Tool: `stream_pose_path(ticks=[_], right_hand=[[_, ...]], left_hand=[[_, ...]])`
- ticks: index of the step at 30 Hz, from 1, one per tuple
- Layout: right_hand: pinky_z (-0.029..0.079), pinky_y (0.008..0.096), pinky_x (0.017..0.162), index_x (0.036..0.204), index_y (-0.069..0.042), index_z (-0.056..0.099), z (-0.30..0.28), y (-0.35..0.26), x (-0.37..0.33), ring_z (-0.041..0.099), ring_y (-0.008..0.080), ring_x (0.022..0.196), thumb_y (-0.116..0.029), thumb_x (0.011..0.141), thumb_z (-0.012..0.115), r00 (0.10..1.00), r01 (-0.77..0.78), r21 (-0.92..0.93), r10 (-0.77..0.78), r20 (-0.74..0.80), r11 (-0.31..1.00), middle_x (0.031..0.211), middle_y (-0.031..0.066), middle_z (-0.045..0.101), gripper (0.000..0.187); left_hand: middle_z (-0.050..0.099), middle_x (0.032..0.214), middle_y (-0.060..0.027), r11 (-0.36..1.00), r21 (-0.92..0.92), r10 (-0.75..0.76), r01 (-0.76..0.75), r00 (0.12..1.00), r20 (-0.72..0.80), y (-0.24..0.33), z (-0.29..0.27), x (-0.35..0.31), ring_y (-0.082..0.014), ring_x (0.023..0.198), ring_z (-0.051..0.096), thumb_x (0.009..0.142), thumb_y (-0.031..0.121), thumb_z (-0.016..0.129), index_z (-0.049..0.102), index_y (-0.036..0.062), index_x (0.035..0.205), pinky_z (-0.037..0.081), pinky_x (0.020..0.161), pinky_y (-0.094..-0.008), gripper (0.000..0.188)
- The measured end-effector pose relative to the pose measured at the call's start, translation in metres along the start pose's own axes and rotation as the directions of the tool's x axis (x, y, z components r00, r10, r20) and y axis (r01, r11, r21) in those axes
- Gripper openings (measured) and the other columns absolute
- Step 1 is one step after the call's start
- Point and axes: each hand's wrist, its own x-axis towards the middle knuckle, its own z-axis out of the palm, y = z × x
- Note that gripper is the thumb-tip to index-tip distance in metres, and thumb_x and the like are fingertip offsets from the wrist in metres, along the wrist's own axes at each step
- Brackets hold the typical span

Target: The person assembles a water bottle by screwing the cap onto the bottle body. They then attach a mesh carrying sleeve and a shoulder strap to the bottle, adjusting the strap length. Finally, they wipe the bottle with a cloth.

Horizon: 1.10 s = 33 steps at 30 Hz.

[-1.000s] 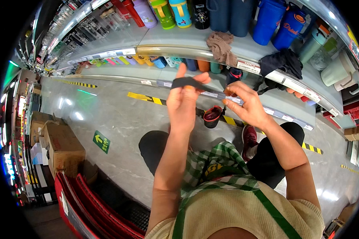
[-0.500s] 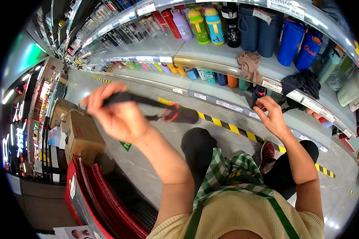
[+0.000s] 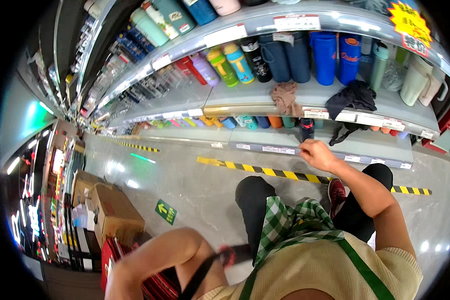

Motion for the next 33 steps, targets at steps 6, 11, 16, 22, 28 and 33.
stream_pose_path(ticks=[6,11,16,22,28,33], right_hand=[[0.048,0.0448,0.079,0.098,0.000,0.065,0.009,-0.001,0.001,0.060,0.0372,0.090,-0.014,0.081,0.058,0.996,-0.035,0.001,0.034,0.085,0.999,0.094,0.0178,0.063,0.023],[0.048,0.0462,0.080,0.099,-0.003,0.064,0.018,0.005,0.000,0.060,0.0375,0.090,-0.015,0.080,0.057,0.994,-0.041,-0.039,0.045,0.099,0.998,0.096,0.0185,0.063,0.024],[0.049,0.0473,0.078,0.093,-0.002,0.063,0.016,0.005,-0.007,0.061,0.0369,0.090,-0.014,0.080,0.055,0.992,-0.014,-0.093,0.026,0.126,0.996,0.094,0.0175,0.063,0.019],[0.050,0.0464,0.074,0.088,-0.003,0.060,0.008,0.012,-0.015,0.062,0.0366,0.085,-0.013,0.082,0.053,0.977,0.059,-0.232,-0.008,0.214,0.971,0.092,0.0154,0.062,0.014],[0.051,0.0441,0.071,0.086,-0.002,0.060,-0.002,0.002,-0.016,0.063,0.0347,0.083,-0.010,0.080,0.056,0.944,0.214,-0.252,-0.133,0.303,0.944,0.090,0.0157,0.062,0.011],[0.051,0.0436,0.072,0.094,-0.002,0.062,-0.020,-0.025,-0.015,0.063,0.0344,0.084,-0.007,0.077,0.058,0.930,0.190,-0.184,-0.116,0.349,0.964,0.092,0.0153,0.061,0.018]], left_hand=[[0.061,0.070,-0.0127,0.974,0.194,-0.142,0.120,0.984,0.108,-0.005,-0.011,0.023,-0.0275,0.065,0.061,0.081,0.012,0.053,0.060,0.0007,0.075,0.049,0.056,-0.0371,0.015],[0.060,0.070,-0.0124,0.960,0.251,-0.168,0.123,0.972,0.167,-0.034,-0.030,0.020,-0.0276,0.064,0.059,0.081,0.012,0.054,0.059,0.0015,0.075,0.047,0.055,-0.0376,0.012],[0.059,0.069,-0.0122,0.945,0.296,-0.202,0.137,0.958,0.201,-0.055,-0.036,0.027,-0.0278,0.062,0.058,0.081,0.011,0.056,0.058,0.0023,0.075,0.046,0.054,-0.0382,0.010],[0.058,0.069,-0.0118,0.908,0.346,-0.301,0.237,0.943,0.144,-0.082,-0.024,0.004,-0.0280,0.060,0.056,0.080,0.010,0.058,0.056,0.0033,0.075,0.044,0.053,-0.0389,0.009],[0.057,0.069,-0.0115,0.572,0.429,-0.644,0.700,0.706,-0.295,-0.129,0.078,-0.111,-0.0281,0.058,0.055,0.080,0.010,0.060,0.055,0.0043,0.075,0.042,0.051,-0.0396,0.009],[0.052,0.066,-0.0099,-0.326,0.176,-0.465,0.929,0.004,-0.885,-0.123,0.232,-0.229,-0.0296,0.059,0.051,0.076,0.004,0.062,0.054,0.0050,0.076,0.040,0.054,-0.0375,0.008]])
